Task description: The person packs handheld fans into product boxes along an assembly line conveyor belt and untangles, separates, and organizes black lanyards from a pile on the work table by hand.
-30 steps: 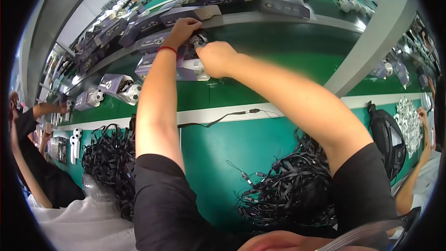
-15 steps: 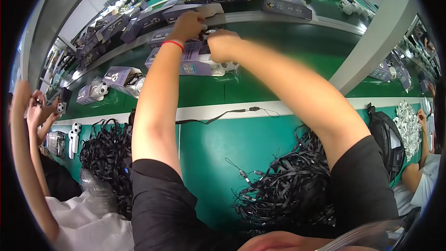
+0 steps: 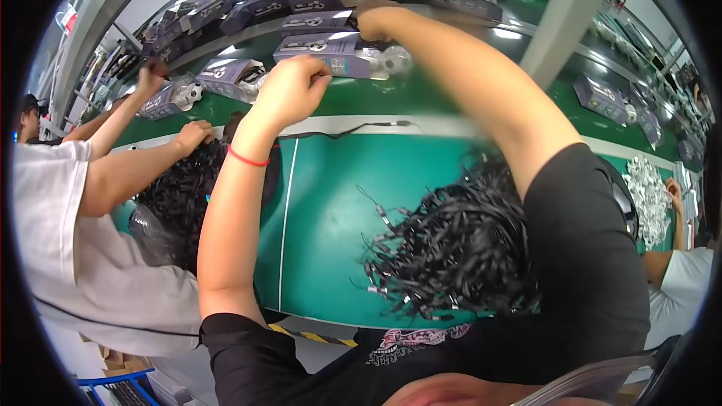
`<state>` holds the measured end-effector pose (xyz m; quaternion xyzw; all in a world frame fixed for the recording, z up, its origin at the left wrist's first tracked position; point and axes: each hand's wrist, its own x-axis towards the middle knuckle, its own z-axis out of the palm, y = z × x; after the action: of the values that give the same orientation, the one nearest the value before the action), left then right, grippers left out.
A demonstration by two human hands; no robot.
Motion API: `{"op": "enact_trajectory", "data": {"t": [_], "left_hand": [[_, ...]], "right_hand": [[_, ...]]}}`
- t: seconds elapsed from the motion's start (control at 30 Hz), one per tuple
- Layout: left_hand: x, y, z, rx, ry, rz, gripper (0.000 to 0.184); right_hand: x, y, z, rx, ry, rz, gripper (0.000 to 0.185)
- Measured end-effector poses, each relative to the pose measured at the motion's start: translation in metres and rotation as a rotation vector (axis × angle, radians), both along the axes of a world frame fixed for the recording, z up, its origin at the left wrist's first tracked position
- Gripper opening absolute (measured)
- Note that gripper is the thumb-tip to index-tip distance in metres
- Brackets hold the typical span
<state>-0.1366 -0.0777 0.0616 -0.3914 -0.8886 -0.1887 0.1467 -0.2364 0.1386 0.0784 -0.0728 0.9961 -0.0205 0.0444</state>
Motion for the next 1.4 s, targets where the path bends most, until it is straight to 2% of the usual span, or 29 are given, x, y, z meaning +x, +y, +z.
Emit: {"op": "enact_trajectory", "data": {"t": [0.07,0.1,0.17,0.2,0.3,0.33,0.37,0.47,0.53,0.57,0.63,0.7,0.77,0.8,0.83,0.87,0.93,1.0,1.07,1.13,1.17,1.27,1.33,1.37,1.4], "left_hand": [[0.029,0.000,-0.003,0.082,-0.036,0.009,0.014],[0.046,0.004,-0.002,0.083,-0.050,0.002,0.014],[0.077,0.015,-0.006,0.103,-0.196,-0.012,0.015],[0.097,0.024,-0.018,0.103,-0.293,-0.029,0.016],[0.135,0.043,-0.035,0.072,-0.425,-0.179,0.016],[0.143,0.049,-0.035,0.057,-0.465,-0.238,0.016],[0.150,0.051,-0.041,0.054,-0.462,-0.249,0.016],[0.171,0.075,-0.059,0.045,-0.422,-0.242,0.014],[0.170,0.081,-0.071,0.029,-0.387,-0.264,0.014],[0.168,0.082,-0.078,0.016,-0.360,-0.272,0.015],[0.168,0.084,-0.068,0.005,-0.315,-0.287,0.016],[0.169,0.081,-0.045,0.142,-0.328,-0.257,0.015],[0.171,0.086,-0.020,0.207,-0.325,-0.239,0.015],[0.171,0.092,-0.010,0.442,-0.296,-0.289,0.016],[0.173,0.109,0.004,0.671,-0.269,-0.332,0.018],[0.171,0.117,0.019,0.664,-0.265,-0.329,0.018],[0.172,0.122,0.056,1.295,-0.729,-0.490,0.022],[0.182,0.106,0.100,1.373,-0.879,-0.355,0.025],[0.123,0.030,0.116,1.290,-1.264,-1.063,0.025],[0.119,-0.017,0.136,1.486,-1.033,-0.828,0.026],[0.106,-0.049,0.142,1.487,-0.945,-0.791,0.026],[0.096,-0.123,0.155,1.572,-0.731,-0.591,0.025],[0.087,-0.151,0.148,1.528,-0.769,-0.597,0.023],[0.083,-0.162,0.146,1.478,-0.786,-0.616,0.022],[0.079,-0.166,0.145,1.429,-0.795,-0.638,0.022]], "right_hand": [[0.029,0.006,0.002,-0.130,0.263,-0.049,0.026],[0.039,0.009,0.003,-0.128,0.249,-0.057,0.026],[0.058,0.018,-0.003,-0.182,0.464,0.059,0.024],[0.081,0.022,-0.006,-0.158,0.415,0.050,0.023],[0.185,0.036,0.035,-0.151,0.192,0.093,0.024],[0.210,0.045,0.032,-0.157,0.314,0.134,0.024],[0.233,0.049,0.026,-0.163,0.430,0.175,0.025],[0.299,0.076,0.023,-0.196,0.421,0.152,0.028],[0.328,0.085,0.014,-0.370,0.310,0.068,0.032],[0.337,0.085,0.009,-0.367,0.318,0.061,0.032],[0.346,0.088,-0.003,-0.523,0.319,-0.005,0.038],[0.343,0.087,-0.019,-0.603,0.329,-0.031,0.041],[0.324,0.071,-0.042,-0.931,0.580,0.115,0.043],[0.321,0.063,-0.043,-1.095,0.701,0.191,0.045],[0.320,0.070,-0.040,-1.108,0.700,0.193,0.045],[0.321,0.066,-0.034,-1.376,0.345,0.220,0.042],[0.324,0.062,-0.023,-1.802,-0.434,0.268,0.038],[0.322,0.075,-0.021,-1.790,-0.475,0.334,0.033],[0.322,0.096,-0.021,-1.750,-0.582,0.445,0.027],[0.336,0.121,-0.015,-1.642,-0.538,0.398,0.031],[0.345,0.135,-0.013,-1.538,-0.495,0.346,0.035],[0.357,0.188,-0.017,-1.500,-0.554,0.267,0.034],[0.362,0.213,-0.028,-1.641,-0.401,0.175,0.034],[0.364,0.216,-0.028,-1.643,-0.402,0.167,0.034],[0.363,0.218,-0.024,-1.581,-0.265,0.111,0.034]]}}
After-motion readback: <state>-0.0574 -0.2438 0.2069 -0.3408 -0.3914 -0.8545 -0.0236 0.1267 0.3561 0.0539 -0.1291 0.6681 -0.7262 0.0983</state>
